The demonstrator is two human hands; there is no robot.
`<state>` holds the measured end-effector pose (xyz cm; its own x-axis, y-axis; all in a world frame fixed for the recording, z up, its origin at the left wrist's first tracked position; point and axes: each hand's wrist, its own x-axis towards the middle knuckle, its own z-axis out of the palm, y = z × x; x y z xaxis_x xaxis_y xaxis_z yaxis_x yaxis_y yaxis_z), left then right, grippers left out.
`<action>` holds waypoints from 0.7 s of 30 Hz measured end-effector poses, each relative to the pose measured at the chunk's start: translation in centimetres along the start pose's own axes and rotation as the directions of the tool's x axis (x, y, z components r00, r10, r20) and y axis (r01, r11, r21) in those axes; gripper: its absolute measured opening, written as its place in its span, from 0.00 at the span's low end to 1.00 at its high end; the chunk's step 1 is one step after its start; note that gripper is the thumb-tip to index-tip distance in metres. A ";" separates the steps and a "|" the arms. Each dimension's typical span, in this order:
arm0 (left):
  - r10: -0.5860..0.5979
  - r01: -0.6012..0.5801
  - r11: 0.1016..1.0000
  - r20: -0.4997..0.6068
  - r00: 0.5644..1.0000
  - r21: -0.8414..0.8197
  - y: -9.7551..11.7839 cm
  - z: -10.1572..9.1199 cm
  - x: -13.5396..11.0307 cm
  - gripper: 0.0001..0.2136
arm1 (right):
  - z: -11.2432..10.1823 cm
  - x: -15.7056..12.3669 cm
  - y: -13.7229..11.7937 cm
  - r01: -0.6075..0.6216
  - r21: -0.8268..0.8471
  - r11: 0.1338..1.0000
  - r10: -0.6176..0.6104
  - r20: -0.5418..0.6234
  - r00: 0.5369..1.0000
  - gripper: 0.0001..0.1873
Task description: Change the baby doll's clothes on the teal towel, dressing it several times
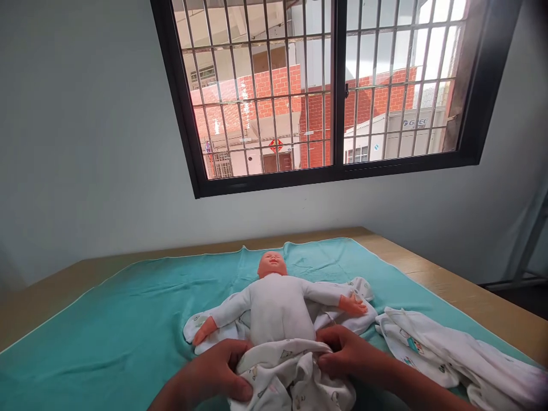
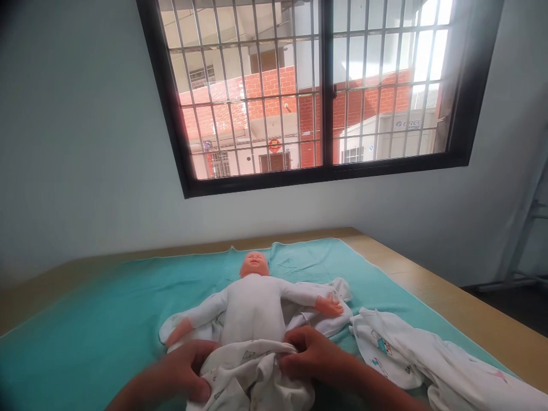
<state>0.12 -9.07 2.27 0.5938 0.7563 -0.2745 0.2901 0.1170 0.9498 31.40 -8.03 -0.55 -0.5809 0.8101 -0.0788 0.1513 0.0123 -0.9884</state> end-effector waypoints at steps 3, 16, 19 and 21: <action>-0.010 0.009 0.993 0.004 1.000 0.119 0.5 0.7 -0.7 0.13 | -0.2 -1.0 -1.9 -0.013 -0.111 0.994 0.018 0.040 0.999 0.17; 0.214 -0.117 0.928 -0.249 0.945 0.354 0.0 6.9 -3.7 0.26 | 3.9 -3.1 0.5 0.429 -0.493 0.757 -0.446 0.090 0.891 0.16; 0.201 -0.107 0.943 -0.280 0.939 0.316 -0.5 6.9 -3.2 0.21 | 4.1 -2.8 1.3 0.464 -0.577 0.672 -0.503 0.103 0.858 0.22; 0.173 -0.093 0.958 -0.290 0.941 0.270 -0.8 6.8 -3.0 0.18 | 4.2 -3.0 1.4 0.446 -0.629 0.637 -0.501 0.102 0.859 0.23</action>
<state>3.23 -15.77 1.33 0.3911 0.9190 -0.0508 0.4256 -0.1316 0.8953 29.98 -12.90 -2.26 -0.6564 0.6303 0.4145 0.3402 0.7377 -0.5831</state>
